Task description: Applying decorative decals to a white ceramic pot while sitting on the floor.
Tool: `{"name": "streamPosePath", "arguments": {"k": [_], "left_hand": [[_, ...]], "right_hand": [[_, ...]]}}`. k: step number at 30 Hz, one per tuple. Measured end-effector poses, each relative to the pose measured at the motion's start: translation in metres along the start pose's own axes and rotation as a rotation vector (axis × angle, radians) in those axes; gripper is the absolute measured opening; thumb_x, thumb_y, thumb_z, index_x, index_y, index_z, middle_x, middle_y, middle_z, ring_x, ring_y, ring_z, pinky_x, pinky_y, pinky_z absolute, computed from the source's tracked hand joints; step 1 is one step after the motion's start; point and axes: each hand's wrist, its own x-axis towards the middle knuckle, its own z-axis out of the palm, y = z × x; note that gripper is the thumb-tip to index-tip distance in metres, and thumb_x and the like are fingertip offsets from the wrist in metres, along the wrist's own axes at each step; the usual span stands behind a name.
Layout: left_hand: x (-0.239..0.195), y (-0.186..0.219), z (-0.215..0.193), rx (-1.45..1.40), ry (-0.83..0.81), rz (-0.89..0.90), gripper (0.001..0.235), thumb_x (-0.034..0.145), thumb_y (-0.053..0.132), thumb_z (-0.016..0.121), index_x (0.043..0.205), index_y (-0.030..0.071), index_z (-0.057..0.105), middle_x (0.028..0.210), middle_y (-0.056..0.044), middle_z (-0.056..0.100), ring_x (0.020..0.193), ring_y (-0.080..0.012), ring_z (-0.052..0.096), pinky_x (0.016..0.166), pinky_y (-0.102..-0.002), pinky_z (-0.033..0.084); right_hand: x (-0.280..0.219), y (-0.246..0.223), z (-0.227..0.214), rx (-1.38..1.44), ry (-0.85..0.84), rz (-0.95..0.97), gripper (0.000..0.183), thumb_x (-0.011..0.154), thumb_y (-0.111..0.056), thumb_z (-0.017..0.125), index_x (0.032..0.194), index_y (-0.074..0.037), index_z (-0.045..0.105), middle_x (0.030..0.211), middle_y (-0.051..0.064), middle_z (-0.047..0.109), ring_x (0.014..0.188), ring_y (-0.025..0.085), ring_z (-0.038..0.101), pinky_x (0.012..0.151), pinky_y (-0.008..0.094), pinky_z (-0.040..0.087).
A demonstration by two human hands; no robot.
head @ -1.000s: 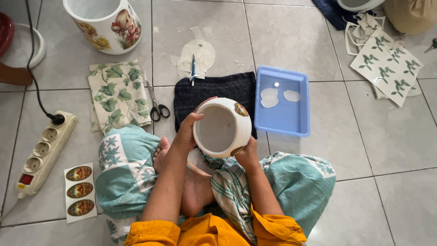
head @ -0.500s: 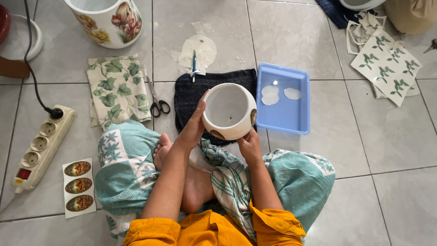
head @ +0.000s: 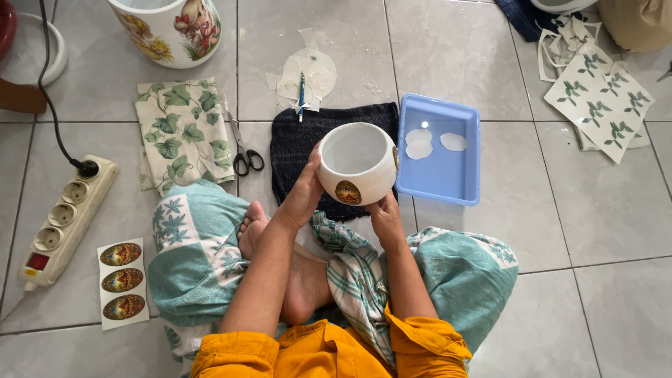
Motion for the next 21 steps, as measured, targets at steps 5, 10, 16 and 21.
{"name": "streamPosePath", "arguments": {"k": [5,10,16,21], "left_hand": [[-0.001,0.002,0.002,0.033,-0.035,0.003,0.062,0.095,0.050,0.033,0.147,0.022,0.013,0.146,-0.016,0.022,0.133,-0.0334,0.023,0.108,-0.049,0.011],[-0.001,0.002,0.001,0.045,-0.069,0.006,0.063,0.096,0.051,0.033,0.147,0.022,0.011,0.146,-0.017,0.020,0.131,-0.0348,0.022,0.106,-0.050,0.012],[0.000,0.002,0.001,0.051,-0.056,-0.018,0.064,0.095,0.053,0.033,0.146,0.022,0.011,0.142,-0.016,0.024,0.127,-0.0325,0.026,0.104,-0.048,0.016],[0.001,-0.001,-0.002,0.051,-0.057,-0.016,0.065,0.094,0.055,0.034,0.146,0.022,0.011,0.141,-0.016,0.026,0.124,-0.0310,0.028,0.102,-0.046,0.019]], "right_hand": [[0.002,0.003,-0.002,0.020,-0.004,0.011,0.029,0.088,-0.007,0.053,0.117,-0.005,0.051,0.088,0.006,0.053,0.079,0.014,0.044,0.075,0.033,0.041],[0.002,-0.001,-0.002,0.020,0.000,0.020,0.027,0.086,-0.006,0.052,0.113,-0.003,0.051,0.083,0.006,0.051,0.076,0.014,0.044,0.072,0.032,0.041],[-0.002,-0.011,0.002,0.013,0.009,0.052,0.026,0.085,-0.006,0.054,0.111,-0.003,0.053,0.081,0.007,0.053,0.073,0.016,0.048,0.070,0.032,0.041],[-0.002,-0.011,0.002,0.015,0.018,0.053,0.025,0.083,-0.004,0.054,0.108,-0.003,0.052,0.082,0.007,0.053,0.073,0.016,0.049,0.069,0.031,0.041]]}}
